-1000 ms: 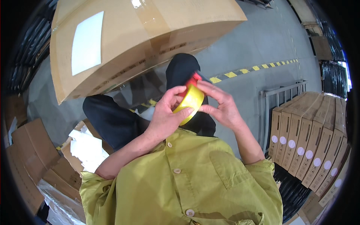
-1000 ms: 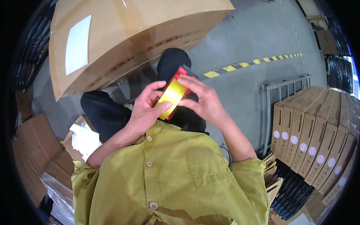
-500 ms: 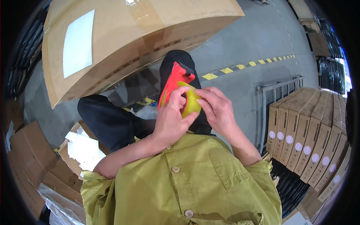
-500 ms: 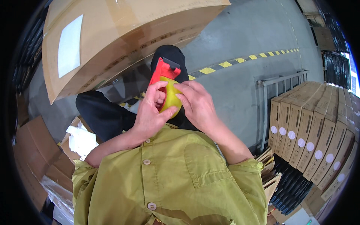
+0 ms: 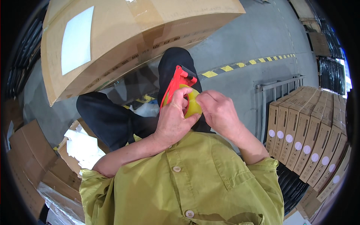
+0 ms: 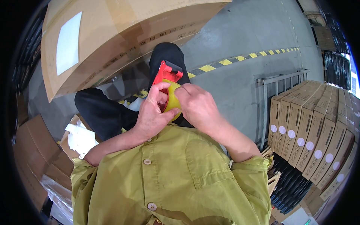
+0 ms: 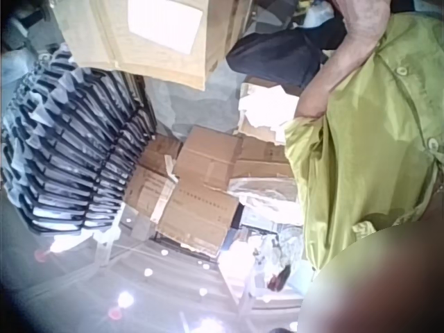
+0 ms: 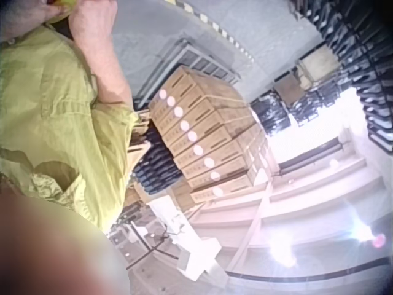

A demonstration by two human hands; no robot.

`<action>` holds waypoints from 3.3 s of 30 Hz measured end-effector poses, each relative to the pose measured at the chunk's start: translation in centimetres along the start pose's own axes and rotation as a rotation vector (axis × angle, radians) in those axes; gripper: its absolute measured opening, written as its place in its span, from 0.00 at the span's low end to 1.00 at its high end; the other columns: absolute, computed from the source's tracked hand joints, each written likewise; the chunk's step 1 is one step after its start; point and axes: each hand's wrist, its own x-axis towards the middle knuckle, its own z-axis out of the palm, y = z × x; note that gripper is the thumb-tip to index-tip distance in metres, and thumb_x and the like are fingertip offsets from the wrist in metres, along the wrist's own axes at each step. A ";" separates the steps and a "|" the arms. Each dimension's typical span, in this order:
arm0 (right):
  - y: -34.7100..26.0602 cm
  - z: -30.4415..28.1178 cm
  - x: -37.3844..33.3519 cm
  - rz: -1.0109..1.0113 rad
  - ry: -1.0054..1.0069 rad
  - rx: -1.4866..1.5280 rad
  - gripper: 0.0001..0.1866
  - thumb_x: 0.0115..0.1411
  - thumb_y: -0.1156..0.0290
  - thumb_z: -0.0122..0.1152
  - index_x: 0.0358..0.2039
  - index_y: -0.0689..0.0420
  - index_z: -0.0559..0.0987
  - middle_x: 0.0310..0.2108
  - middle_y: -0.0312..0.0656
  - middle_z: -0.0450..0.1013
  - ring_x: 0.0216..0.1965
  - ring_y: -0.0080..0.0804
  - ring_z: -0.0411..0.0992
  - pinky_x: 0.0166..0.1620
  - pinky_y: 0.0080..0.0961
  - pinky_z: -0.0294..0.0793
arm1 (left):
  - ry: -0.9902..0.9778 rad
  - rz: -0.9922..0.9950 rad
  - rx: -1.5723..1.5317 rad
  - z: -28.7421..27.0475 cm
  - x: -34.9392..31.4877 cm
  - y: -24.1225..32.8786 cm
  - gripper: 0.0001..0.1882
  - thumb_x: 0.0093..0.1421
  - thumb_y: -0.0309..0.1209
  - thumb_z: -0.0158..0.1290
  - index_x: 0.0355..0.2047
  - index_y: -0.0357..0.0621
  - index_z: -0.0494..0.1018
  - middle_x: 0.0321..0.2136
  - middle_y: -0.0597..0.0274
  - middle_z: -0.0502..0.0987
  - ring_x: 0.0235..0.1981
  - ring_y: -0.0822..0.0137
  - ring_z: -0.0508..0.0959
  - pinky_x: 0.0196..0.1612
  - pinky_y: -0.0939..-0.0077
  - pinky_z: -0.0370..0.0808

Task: Attempting to thread or fix a handheld tape dispenser in a warehouse setting.

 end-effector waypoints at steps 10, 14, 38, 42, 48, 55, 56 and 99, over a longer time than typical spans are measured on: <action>2.2 2.1 0.4 -0.164 0.166 0.037 0.05 0.50 0.78 0.57 0.28 0.61 0.71 0.27 0.42 0.71 0.29 0.32 0.72 0.30 0.24 0.73 | -0.024 -0.094 -0.250 -0.4 0.1 -0.7 0.33 0.46 0.19 0.60 0.51 0.41 0.57 0.29 0.63 0.74 0.31 0.74 0.73 0.38 0.78 0.71; 1.8 2.7 -2.2 0.682 0.188 1.134 0.11 0.61 0.68 0.52 0.37 0.65 0.74 0.30 0.36 0.73 0.31 0.19 0.70 0.33 0.17 0.72 | 0.012 -0.104 -0.502 -1.3 0.2 -1.3 0.32 0.50 0.19 0.57 0.54 0.39 0.55 0.33 0.61 0.74 0.35 0.74 0.74 0.40 0.79 0.70; -0.5 5.7 -1.8 0.755 0.197 1.462 0.16 0.58 0.70 0.51 0.44 0.66 0.70 0.38 0.41 0.71 0.38 0.22 0.68 0.46 0.20 0.66 | -0.140 -0.279 -0.356 -1.2 0.2 -1.8 0.14 0.58 0.29 0.53 0.43 0.36 0.69 0.31 0.68 0.74 0.30 0.81 0.70 0.32 0.86 0.67; -0.5 5.5 -1.5 0.800 0.194 1.460 0.16 0.57 0.69 0.51 0.43 0.66 0.70 0.37 0.41 0.71 0.38 0.21 0.68 0.46 0.20 0.66 | -0.156 -0.269 -0.312 -1.2 0.2 -1.7 0.13 0.58 0.29 0.53 0.43 0.37 0.70 0.31 0.69 0.73 0.30 0.81 0.70 0.32 0.85 0.67; -1.2 5.5 -1.4 0.815 0.215 1.533 0.20 0.55 0.67 0.53 0.46 0.67 0.68 0.38 0.42 0.71 0.40 0.27 0.69 0.47 0.23 0.66 | -0.090 -0.256 -0.362 -0.9 -0.2 -2.1 0.13 0.58 0.30 0.53 0.43 0.37 0.69 0.31 0.69 0.73 0.30 0.80 0.70 0.32 0.85 0.68; -1.8 4.9 -1.8 0.904 0.005 1.381 0.23 0.57 0.61 0.48 0.46 0.66 0.70 0.38 0.40 0.71 0.40 0.24 0.67 0.46 0.20 0.63 | -0.083 -0.242 -0.347 -1.0 -0.6 -2.2 0.13 0.59 0.29 0.52 0.42 0.35 0.69 0.31 0.67 0.73 0.32 0.79 0.71 0.36 0.83 0.69; -1.7 5.0 -1.8 0.904 0.005 1.380 0.23 0.57 0.61 0.48 0.46 0.66 0.70 0.38 0.40 0.71 0.40 0.24 0.67 0.46 0.20 0.63 | -0.083 -0.242 -0.348 -1.0 -0.5 -2.2 0.13 0.59 0.29 0.52 0.42 0.35 0.69 0.31 0.67 0.73 0.32 0.79 0.71 0.36 0.83 0.69; 2.5 2.5 1.3 0.179 -0.052 0.246 0.21 0.43 0.75 0.61 0.41 0.60 0.71 0.35 0.49 0.73 0.36 0.48 0.72 0.39 0.33 0.72 | -0.479 -0.232 -0.626 -6.8 1.9 -2.0 0.25 0.58 0.29 0.52 0.55 0.36 0.62 0.47 0.62 0.70 0.47 0.74 0.69 0.52 0.78 0.66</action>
